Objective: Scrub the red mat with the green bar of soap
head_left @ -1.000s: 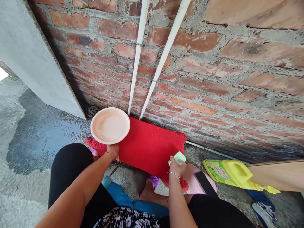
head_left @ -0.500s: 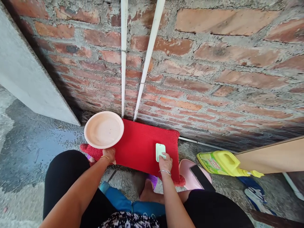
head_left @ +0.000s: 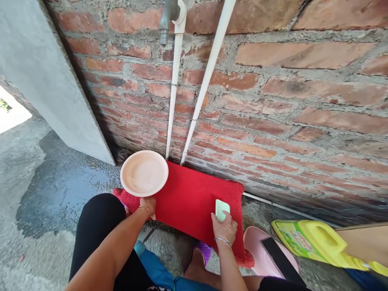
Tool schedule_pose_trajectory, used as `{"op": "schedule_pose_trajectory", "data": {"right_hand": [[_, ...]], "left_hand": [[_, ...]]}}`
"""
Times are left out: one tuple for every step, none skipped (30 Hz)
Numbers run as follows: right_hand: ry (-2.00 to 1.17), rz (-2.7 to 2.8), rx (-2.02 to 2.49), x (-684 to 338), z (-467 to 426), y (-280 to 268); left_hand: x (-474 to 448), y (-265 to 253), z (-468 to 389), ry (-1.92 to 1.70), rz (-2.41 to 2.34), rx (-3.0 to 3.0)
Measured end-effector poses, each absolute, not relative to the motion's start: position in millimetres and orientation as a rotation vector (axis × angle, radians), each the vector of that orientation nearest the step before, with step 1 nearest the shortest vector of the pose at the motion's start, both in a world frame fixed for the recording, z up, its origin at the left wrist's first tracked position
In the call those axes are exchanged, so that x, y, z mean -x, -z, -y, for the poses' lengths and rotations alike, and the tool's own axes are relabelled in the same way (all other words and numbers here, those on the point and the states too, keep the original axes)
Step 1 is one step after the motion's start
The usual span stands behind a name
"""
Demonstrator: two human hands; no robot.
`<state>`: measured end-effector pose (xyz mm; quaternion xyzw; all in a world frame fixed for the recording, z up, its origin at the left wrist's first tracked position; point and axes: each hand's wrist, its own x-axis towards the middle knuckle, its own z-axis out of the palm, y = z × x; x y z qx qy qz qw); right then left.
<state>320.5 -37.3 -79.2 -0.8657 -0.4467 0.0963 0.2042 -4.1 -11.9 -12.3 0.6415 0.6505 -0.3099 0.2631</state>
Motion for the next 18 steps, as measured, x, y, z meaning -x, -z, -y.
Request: {"op": "schedule_pose_trajectory", "data": {"right_hand": [[-0.233, 1.140, 2.407, -326, 35, 80], [-0.197, 1.047, 2.389, -328, 34, 81], [-0.169, 0.999, 2.361, -327, 33, 81], [-0.157, 1.017, 2.319, -321, 33, 81], [-0.164, 1.105, 2.263, -309, 35, 80], [-0.193, 1.252, 2.190, -293, 38, 79], [-0.236, 1.444, 2.097, -274, 42, 79], [-0.287, 1.653, 1.987, -254, 47, 78], [-0.327, 1.862, 1.869, -234, 52, 78], [-0.352, 2.041, 1.766, -218, 57, 78], [-0.359, 2.170, 1.702, -208, 61, 78], [-0.351, 2.238, 1.696, -206, 63, 78], [-0.333, 2.236, 1.754, -211, 64, 79], [-0.307, 2.163, 1.869, -224, 63, 79], [-0.272, 2.024, 2.018, -243, 62, 80], [-0.225, 1.834, 2.175, -267, 59, 81], [-0.173, 1.609, 2.317, -292, 56, 81], [-0.123, 1.383, 2.424, -316, 53, 81]], "left_hand": [[5, 14, 12, 0.833, -1.753, -1.746], [6, 16, 11, 0.826, -1.749, -1.755], [7, 17, 11, 0.821, -1.745, -1.760], [7, 17, 12, 0.820, -1.740, -1.760], [7, 17, 12, 0.823, -1.739, -1.757], [7, 16, 12, 0.823, -1.742, -1.751], [7, 15, 13, 0.813, -1.748, -1.743], [7, 14, 13, 0.799, -1.761, -1.730], [7, 13, 14, 0.779, -1.775, -1.715], [7, 11, 15, 0.754, -1.788, -1.702], [7, 10, 15, 0.729, -1.800, -1.690], [7, 9, 16, 0.712, -1.810, -1.680], [8, 8, 16, 0.708, -1.818, -1.670], [8, 7, 16, 0.709, -1.822, -1.664], [8, 6, 17, 0.715, -1.816, -1.661], [8, 6, 17, 0.723, -1.807, -1.659], [8, 6, 17, 0.727, -1.796, -1.659], [8, 7, 16, 0.724, -1.786, -1.665]]}}
